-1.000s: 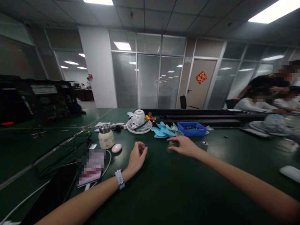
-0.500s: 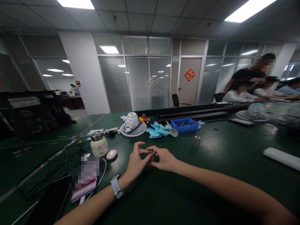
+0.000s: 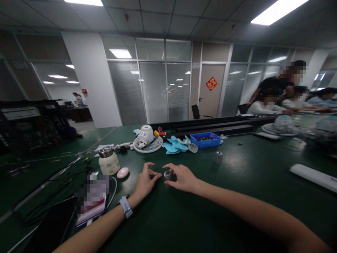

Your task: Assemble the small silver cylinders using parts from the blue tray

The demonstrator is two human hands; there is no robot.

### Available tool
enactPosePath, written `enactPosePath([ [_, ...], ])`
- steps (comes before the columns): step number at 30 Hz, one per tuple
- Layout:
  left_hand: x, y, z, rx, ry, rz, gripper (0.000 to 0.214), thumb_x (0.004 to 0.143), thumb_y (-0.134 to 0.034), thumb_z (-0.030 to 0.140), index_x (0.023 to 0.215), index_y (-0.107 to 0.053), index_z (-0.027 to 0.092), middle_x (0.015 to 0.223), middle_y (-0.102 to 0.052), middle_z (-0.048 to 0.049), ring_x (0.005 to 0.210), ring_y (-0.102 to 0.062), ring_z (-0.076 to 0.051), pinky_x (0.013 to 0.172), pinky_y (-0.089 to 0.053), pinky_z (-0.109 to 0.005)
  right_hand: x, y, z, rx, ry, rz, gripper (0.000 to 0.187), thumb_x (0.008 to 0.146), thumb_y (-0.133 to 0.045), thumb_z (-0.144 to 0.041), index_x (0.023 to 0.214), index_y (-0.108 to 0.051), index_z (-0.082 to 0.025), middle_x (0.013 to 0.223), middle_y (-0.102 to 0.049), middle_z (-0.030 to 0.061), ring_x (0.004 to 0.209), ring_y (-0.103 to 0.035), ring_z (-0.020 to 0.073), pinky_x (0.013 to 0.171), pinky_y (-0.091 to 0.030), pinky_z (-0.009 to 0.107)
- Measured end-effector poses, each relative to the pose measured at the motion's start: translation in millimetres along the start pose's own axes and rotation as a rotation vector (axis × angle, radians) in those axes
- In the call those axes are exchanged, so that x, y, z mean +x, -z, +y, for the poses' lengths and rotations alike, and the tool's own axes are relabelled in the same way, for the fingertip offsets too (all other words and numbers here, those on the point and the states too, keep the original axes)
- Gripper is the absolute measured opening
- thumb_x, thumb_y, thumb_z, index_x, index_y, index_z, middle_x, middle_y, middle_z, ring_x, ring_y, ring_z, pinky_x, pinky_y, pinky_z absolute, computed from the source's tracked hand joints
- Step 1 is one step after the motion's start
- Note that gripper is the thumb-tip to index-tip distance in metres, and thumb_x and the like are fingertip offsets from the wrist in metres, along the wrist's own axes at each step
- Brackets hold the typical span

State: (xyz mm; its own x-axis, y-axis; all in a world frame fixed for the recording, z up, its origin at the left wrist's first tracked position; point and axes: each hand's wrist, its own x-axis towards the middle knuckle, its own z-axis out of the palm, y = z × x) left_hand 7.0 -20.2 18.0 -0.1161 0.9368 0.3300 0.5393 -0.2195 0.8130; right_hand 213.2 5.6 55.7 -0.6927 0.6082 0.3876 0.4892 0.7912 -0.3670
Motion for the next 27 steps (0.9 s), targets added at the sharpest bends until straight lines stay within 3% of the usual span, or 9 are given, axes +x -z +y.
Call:
enactPosePath([
  [4,-1.7,-2.7,-6.7,0.022,0.008,-0.069,0.048,0.075,-0.065,0.037,0.113,-0.039,0.023,0.087,-0.077,-0.0034,0.091,-0.071,-0.023,0.084,-0.047,-0.039,-0.1,22.9,27.8,-0.16,-0.035,0.092,0.049,0.077,-0.07,-0.044,0.122,-0.059,-0.026,0.097,-0.072,0.0027,0.088,-0.067,0.0214,0.084,-0.047,0.035],
  [8,-1.7,-2.5,-0.2,0.024,0.032,-0.039,0.046,0.079,-0.06,0.044,0.115,-0.04,0.022,0.094,-0.076,-0.0059,0.094,-0.07,-0.024,0.083,-0.047,-0.038,0.3,64.5,87.7,-0.39,-0.256,0.134,0.035,0.081,-0.066,-0.044,0.11,-0.067,-0.024,0.095,-0.074,0.0038,0.09,-0.068,0.0223,0.08,-0.046,0.031],
  [12,0.1,-2.5,1.9,0.033,0.088,0.052,0.041,0.084,-0.049,0.051,0.112,-0.043,0.022,0.099,-0.075,-0.0092,0.095,-0.069,-0.026,0.084,-0.047,-0.04,3.0,93.8,142.4,-0.663,-0.495,0.053,0.036,0.083,-0.062,-0.044,0.111,-0.066,-0.021,0.101,-0.073,0.008,0.1,-0.065,0.0266,0.087,-0.042,0.034],
  [17,3.8,-4.6,-4.2,0.052,0.099,0.096,0.042,0.084,-0.044,0.056,0.108,-0.044,0.022,0.098,-0.074,-0.0101,0.093,-0.068,-0.027,0.081,-0.048,-0.04,6.2,101.0,176.5,-0.73,-0.664,-0.031,0.036,0.081,-0.064,-0.047,0.104,-0.068,-0.02,0.102,-0.073,0.0107,0.099,-0.066,0.0283,0.086,-0.041,0.038],
  [20,4.2,-4.7,-6.0,0.045,0.093,0.113,0.042,0.083,-0.045,0.056,0.107,-0.044,0.022,0.097,-0.073,-0.0095,0.091,-0.068,-0.027,0.081,-0.048,-0.04,8.4,100.6,181.5,-0.734,-0.689,-0.047,0.037,0.08,-0.064,-0.048,0.103,-0.068,-0.02,0.099,-0.073,0.0111,0.098,-0.065,0.0282,0.089,-0.04,0.04],
  [23,4.1,-4.5,-7.4,0.032,0.095,0.164,0.041,0.085,-0.044,0.056,0.107,-0.044,0.022,0.098,-0.071,-0.0091,0.089,-0.067,-0.026,0.08,-0.048,-0.041,12.6,96.5,165.0,-0.782,-0.651,-0.019,0.046,0.077,-0.068,-0.047,0.111,-0.065,-0.016,0.106,-0.07,0.0148,0.106,-0.061,0.0311,0.1,-0.03,0.047],
  [25,4.9,-4.5,-9.8,0.017,0.105,0.215,0.042,0.085,-0.043,0.057,0.107,-0.044,0.021,0.097,-0.07,-0.0089,0.09,-0.066,-0.027,0.081,-0.048,-0.041,16.5,87.4,138.1,-0.798,-0.481,0.056,0.049,0.078,-0.068,-0.045,0.117,-0.062,-0.015,0.114,-0.066,0.0169,0.115,-0.054,0.0319,0.106,-0.022,0.049],
  [27,6.0,-4.5,-12.8,0.011,0.119,0.259,0.043,0.084,-0.044,0.057,0.107,-0.044,0.021,0.096,-0.067,-0.0087,0.09,-0.065,-0.027,0.08,-0.049,-0.042,20.5,70.7,101.9,-0.697,-0.209,0.088,0.043,0.083,-0.063,-0.045,0.116,-0.064,-0.018,0.117,-0.065,0.0143,0.117,-0.052,0.029,0.108,-0.019,0.049],
])
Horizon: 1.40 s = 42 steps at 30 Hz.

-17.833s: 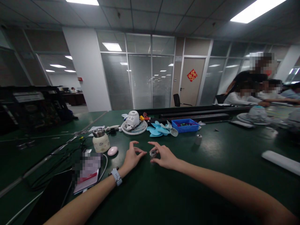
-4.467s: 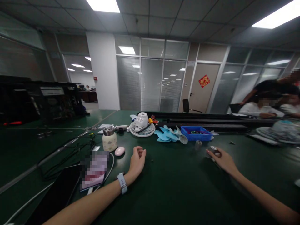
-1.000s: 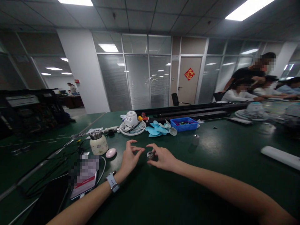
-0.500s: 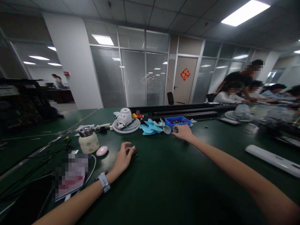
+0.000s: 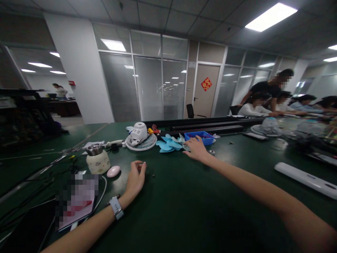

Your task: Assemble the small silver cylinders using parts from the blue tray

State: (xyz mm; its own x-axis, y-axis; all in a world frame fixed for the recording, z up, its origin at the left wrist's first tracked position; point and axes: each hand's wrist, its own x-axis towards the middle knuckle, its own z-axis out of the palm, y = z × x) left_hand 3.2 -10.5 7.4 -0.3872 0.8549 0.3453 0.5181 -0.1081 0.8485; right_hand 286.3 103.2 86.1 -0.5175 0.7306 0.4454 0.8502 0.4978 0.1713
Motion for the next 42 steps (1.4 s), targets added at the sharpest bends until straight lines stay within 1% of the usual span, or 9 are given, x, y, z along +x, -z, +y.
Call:
enactPosePath([
  [2,1.0,-0.4,-2.1,0.002,0.01,0.04,0.045,0.084,-0.046,0.058,0.107,-0.044,0.02,0.095,-0.065,-0.0086,0.089,-0.064,-0.027,0.078,-0.05,-0.041,-5.6,5.6,-43.3,0.203,0.244,-0.001,0.035,0.088,-0.057,-0.047,0.111,-0.068,-0.023,0.112,-0.068,0.009,0.113,-0.055,0.0251,0.108,-0.02,0.048],
  [5,0.9,-1.0,-2.1,-0.005,-0.003,0.069,0.045,0.083,-0.046,0.058,0.106,-0.044,0.019,0.094,-0.062,-0.0083,0.087,-0.064,-0.026,0.076,-0.051,-0.041,-11.5,-0.7,-99.1,0.362,0.444,-0.041,0.033,0.088,-0.058,-0.049,0.107,-0.071,-0.026,0.108,-0.07,0.0067,0.111,-0.057,0.0231,0.108,-0.022,0.047],
  [8,-0.4,-1.4,0.2,-0.021,-0.029,0.063,0.043,0.082,-0.047,0.057,0.103,-0.044,0.02,0.093,-0.062,-0.0081,0.086,-0.064,-0.026,0.076,-0.052,-0.041,-13.7,-16.7,-131.0,0.398,0.47,-0.056,0.029,0.086,-0.062,-0.047,0.103,-0.073,-0.026,0.108,-0.07,0.0059,0.112,-0.055,0.0227,0.107,-0.024,0.047],
  [11,-1.1,-1.6,1.4,-0.011,-0.045,0.073,0.043,0.081,-0.048,0.057,0.101,-0.045,0.02,0.093,-0.063,-0.0078,0.084,-0.064,-0.026,0.076,-0.052,-0.041,-13.5,-24.8,-136.3,0.406,0.424,-0.063,0.019,0.087,-0.064,-0.04,0.096,-0.075,-0.027,0.106,-0.071,0.0036,0.115,-0.054,0.0218,0.107,-0.024,0.046],
  [14,0.0,-1.9,-0.4,0.001,-0.037,0.082,0.044,0.08,-0.049,0.058,0.101,-0.046,0.02,0.092,-0.063,-0.0078,0.084,-0.064,-0.026,0.074,-0.052,-0.041,-8.9,-17.7,-108.8,0.395,0.361,-0.026,0.014,0.087,-0.064,-0.035,0.091,-0.075,-0.028,0.103,-0.073,0.0018,0.115,-0.054,0.0215,0.105,-0.026,0.045],
  [18,2.3,-2.3,-3.4,-0.003,-0.015,0.057,0.046,0.079,-0.049,0.059,0.102,-0.046,0.02,0.092,-0.063,-0.0075,0.083,-0.064,-0.027,0.071,-0.052,-0.042,2.2,0.5,-20.4,0.282,0.028,0.086,0.017,0.089,-0.061,-0.034,0.094,-0.075,-0.026,0.099,-0.074,0.0028,0.101,-0.062,0.021,0.099,-0.033,0.041],
  [21,2.7,-2.6,-3.4,-0.015,-0.025,0.047,0.046,0.077,-0.051,0.059,0.102,-0.045,0.02,0.091,-0.062,-0.0067,0.082,-0.063,-0.027,0.071,-0.052,-0.042,6.3,5.9,49.6,0.134,-0.245,0.011,0.023,0.09,-0.057,-0.035,0.102,-0.075,-0.025,0.104,-0.074,0.0051,0.099,-0.065,0.0219,0.09,-0.042,0.034],
  [24,2.6,-2.7,-3.3,-0.016,-0.024,0.032,0.046,0.078,-0.051,0.059,0.102,-0.044,0.021,0.092,-0.061,-0.0062,0.082,-0.062,-0.027,0.072,-0.051,-0.041,3.1,0.5,88.0,0.074,-0.333,-0.055,0.023,0.088,-0.059,-0.03,0.101,-0.076,-0.022,0.102,-0.074,0.0082,0.096,-0.067,0.0243,0.084,-0.047,0.032],
  [42,-1.5,-2.1,0.8,-0.032,-0.017,0.012,0.045,0.08,-0.05,0.057,0.104,-0.046,0.019,0.094,-0.061,-0.0076,0.084,-0.063,-0.025,0.073,-0.051,-0.04,-3.9,-32.6,97.3,0.102,-0.381,-0.048,0.026,0.086,-0.058,-0.027,0.106,-0.074,-0.023,0.101,-0.074,0.0087,0.098,-0.068,0.0236,0.084,-0.05,0.03],
])
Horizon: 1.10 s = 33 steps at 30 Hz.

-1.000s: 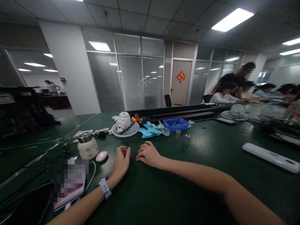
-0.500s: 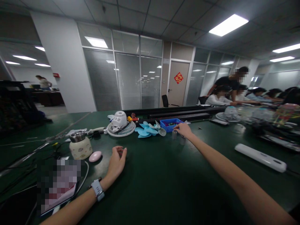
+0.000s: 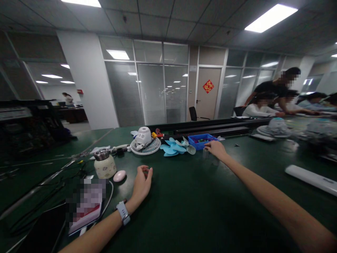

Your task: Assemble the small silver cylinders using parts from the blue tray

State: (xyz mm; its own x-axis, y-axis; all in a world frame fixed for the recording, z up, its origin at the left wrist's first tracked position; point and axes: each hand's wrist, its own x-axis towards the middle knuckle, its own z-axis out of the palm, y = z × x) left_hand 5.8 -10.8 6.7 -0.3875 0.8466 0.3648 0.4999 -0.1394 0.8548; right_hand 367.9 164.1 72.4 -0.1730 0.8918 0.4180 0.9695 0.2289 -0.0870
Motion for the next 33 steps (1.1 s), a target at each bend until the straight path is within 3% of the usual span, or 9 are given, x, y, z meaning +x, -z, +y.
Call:
enactPosePath([
  [9,0.0,-1.1,-0.8,0.039,-0.028,-0.018,0.043,0.082,-0.048,0.056,0.104,-0.045,0.019,0.093,-0.061,-0.0066,0.078,-0.062,-0.023,0.071,-0.051,-0.039,-4.3,-2.2,1.0,0.004,-0.008,0.002,0.027,0.088,-0.055,-0.031,0.103,-0.075,-0.02,0.106,-0.072,0.0122,0.101,-0.067,0.0264,0.087,-0.05,0.034],
  [14,-0.3,-1.3,-2.5,0.041,-0.03,-0.041,0.041,0.083,-0.047,0.053,0.106,-0.045,0.019,0.094,-0.061,-0.0067,0.078,-0.062,-0.022,0.069,-0.05,-0.037,-42.9,-7.7,28.0,0.199,0.003,0.178,0.057,0.083,-0.059,-0.048,0.131,-0.057,-0.017,0.129,-0.061,0.0139,0.114,-0.06,0.0287,0.094,-0.049,0.04],
  [17,-0.5,-1.1,-2.7,0.05,-0.036,-0.049,0.04,0.082,-0.05,0.051,0.106,-0.046,0.019,0.094,-0.061,-0.0064,0.078,-0.062,-0.021,0.068,-0.05,-0.036,-66.4,-18.9,42.2,0.435,-0.11,0.071,0.073,0.073,-0.068,-0.051,0.134,-0.05,-0.015,0.118,-0.066,0.0147,0.095,-0.069,0.0256,0.082,-0.055,0.038],
  [21,-1.0,-0.4,-2.7,0.059,-0.057,-0.034,0.036,0.083,-0.051,0.044,0.108,-0.044,0.019,0.097,-0.06,-0.0065,0.079,-0.061,-0.02,0.071,-0.05,-0.036,-73.0,-23.4,42.6,0.501,-0.224,0.0,0.053,0.072,-0.07,-0.045,0.115,-0.063,-0.015,0.095,-0.073,0.0104,0.086,-0.07,0.0242,0.078,-0.056,0.036],
  [25,-3.1,-0.5,-1.3,0.054,-0.074,-0.054,0.033,0.085,-0.051,0.04,0.109,-0.044,0.019,0.1,-0.06,-0.0069,0.079,-0.062,-0.019,0.07,-0.05,-0.035,-78.7,-9.0,-0.5,0.543,-0.225,0.007,0.044,0.074,-0.071,-0.038,0.111,-0.067,-0.016,0.094,-0.073,0.0102,0.088,-0.07,0.0252,0.08,-0.056,0.037],
  [30,-8.4,-0.2,9.8,0.06,-0.257,-0.077,0.027,0.088,-0.052,0.037,0.108,-0.046,0.021,0.101,-0.063,-0.0055,0.087,-0.064,-0.019,0.076,-0.05,-0.035,-106.4,2.0,-118.1,0.954,0.238,-0.2,0.044,0.074,-0.074,-0.035,0.115,-0.064,-0.019,0.108,-0.071,0.0054,0.096,-0.067,0.0203,0.086,-0.054,0.035],
  [33,-13.7,2.9,22.9,0.014,-0.354,-0.124,0.025,0.089,-0.052,0.034,0.111,-0.045,0.022,0.101,-0.067,-0.0046,0.093,-0.066,-0.018,0.083,-0.05,-0.035,-119.6,-1.5,-173.0,1.055,0.387,-0.275,0.045,0.072,-0.077,-0.033,0.113,-0.063,-0.019,0.103,-0.071,0.0039,0.092,-0.067,0.0191,0.086,-0.054,0.035],
])
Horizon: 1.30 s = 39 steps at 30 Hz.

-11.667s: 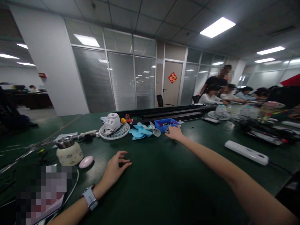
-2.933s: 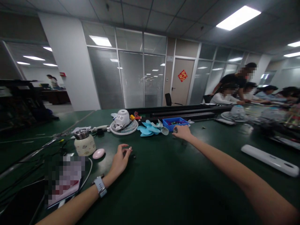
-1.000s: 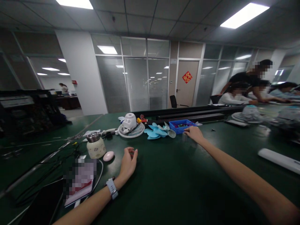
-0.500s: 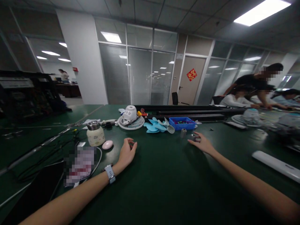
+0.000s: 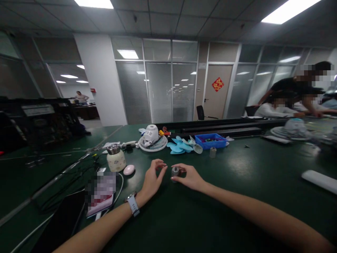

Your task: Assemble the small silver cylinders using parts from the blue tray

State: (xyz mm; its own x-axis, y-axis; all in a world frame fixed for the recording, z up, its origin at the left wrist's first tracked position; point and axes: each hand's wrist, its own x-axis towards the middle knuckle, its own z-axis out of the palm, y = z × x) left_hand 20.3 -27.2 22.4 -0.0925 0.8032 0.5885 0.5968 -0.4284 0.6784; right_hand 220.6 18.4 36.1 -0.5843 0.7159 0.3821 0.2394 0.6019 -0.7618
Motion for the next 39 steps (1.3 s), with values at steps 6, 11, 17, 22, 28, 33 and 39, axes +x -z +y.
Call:
enactPosePath([
  [6,1.2,7.4,20.4,-0.068,0.002,-0.143,0.038,0.084,-0.063,0.031,0.116,-0.044,0.025,0.093,-0.074,0.0001,0.095,-0.069,-0.019,0.091,-0.049,-0.039,1.7,-25.3,1.3,0.007,0.058,-0.014,0.048,0.076,-0.073,-0.034,0.117,-0.052,-0.023,0.095,-0.071,0.0011,0.086,-0.068,0.0188,0.079,-0.054,0.034],
  [11,6.2,9.7,28.0,-0.063,0.021,-0.118,0.041,0.079,-0.067,0.031,0.114,-0.045,0.024,0.089,-0.074,0.0008,0.092,-0.07,-0.02,0.089,-0.05,-0.038,-0.4,-27.1,11.9,-0.093,0.05,0.029,0.051,0.075,-0.074,-0.037,0.117,-0.048,-0.023,0.097,-0.07,0.0017,0.087,-0.067,0.019,0.078,-0.052,0.034],
  [17,14.0,18.6,21.4,-0.057,0.101,0.062,0.041,0.08,-0.064,0.036,0.11,-0.039,0.023,0.09,-0.075,-0.003,0.095,-0.07,-0.021,0.087,-0.049,-0.038,-1.4,-30.0,7.7,-0.088,0.067,0.017,0.05,0.076,-0.072,-0.042,0.119,-0.053,-0.025,0.103,-0.069,0.0017,0.087,-0.066,0.018,0.076,-0.053,0.031],
  [22,5.8,12.1,-2.8,-0.001,0.206,-0.159,0.042,0.078,-0.064,0.035,0.11,-0.04,0.023,0.089,-0.077,-0.0036,0.097,-0.07,-0.024,0.087,-0.047,-0.04,-1.8,-20.6,3.9,-0.078,0.053,0.055,0.042,0.077,-0.071,-0.041,0.114,-0.06,-0.024,0.101,-0.07,0.0017,0.087,-0.066,0.0181,0.078,-0.053,0.032],
  [28,-1.7,2.4,-15.6,-0.023,0.196,-0.271,0.048,0.076,-0.067,0.04,0.114,-0.042,0.024,0.097,-0.075,-0.0039,0.098,-0.068,-0.023,0.089,-0.046,-0.041,-13.5,65.0,57.4,-0.251,-0.092,0.471,0.044,0.081,-0.063,-0.047,0.118,-0.059,-0.023,0.103,-0.07,0.0052,0.09,-0.066,0.0212,0.083,-0.053,0.037],
  [33,1.7,1.0,-15.9,0.002,0.232,-0.104,0.045,0.084,-0.053,0.052,0.115,-0.042,0.021,0.106,-0.069,-0.0086,0.095,-0.066,-0.024,0.082,-0.049,-0.04,-28.9,141.1,119.4,-0.52,-0.356,0.722,0.044,0.082,-0.058,-0.049,0.118,-0.058,-0.023,0.101,-0.071,0.0081,0.089,-0.067,0.0253,0.078,-0.052,0.039],
  [39,3.2,0.6,-22.6,0.008,0.303,0.06,0.036,0.085,-0.049,0.046,0.107,-0.046,0.019,0.106,-0.06,-0.0094,0.087,-0.063,-0.023,0.076,-0.051,-0.039,-38.3,160.9,152.4,-0.52,-0.45,0.647,0.046,0.08,-0.059,-0.048,0.118,-0.055,-0.022,0.103,-0.07,0.0097,0.088,-0.068,0.0246,0.08,-0.052,0.039],
])
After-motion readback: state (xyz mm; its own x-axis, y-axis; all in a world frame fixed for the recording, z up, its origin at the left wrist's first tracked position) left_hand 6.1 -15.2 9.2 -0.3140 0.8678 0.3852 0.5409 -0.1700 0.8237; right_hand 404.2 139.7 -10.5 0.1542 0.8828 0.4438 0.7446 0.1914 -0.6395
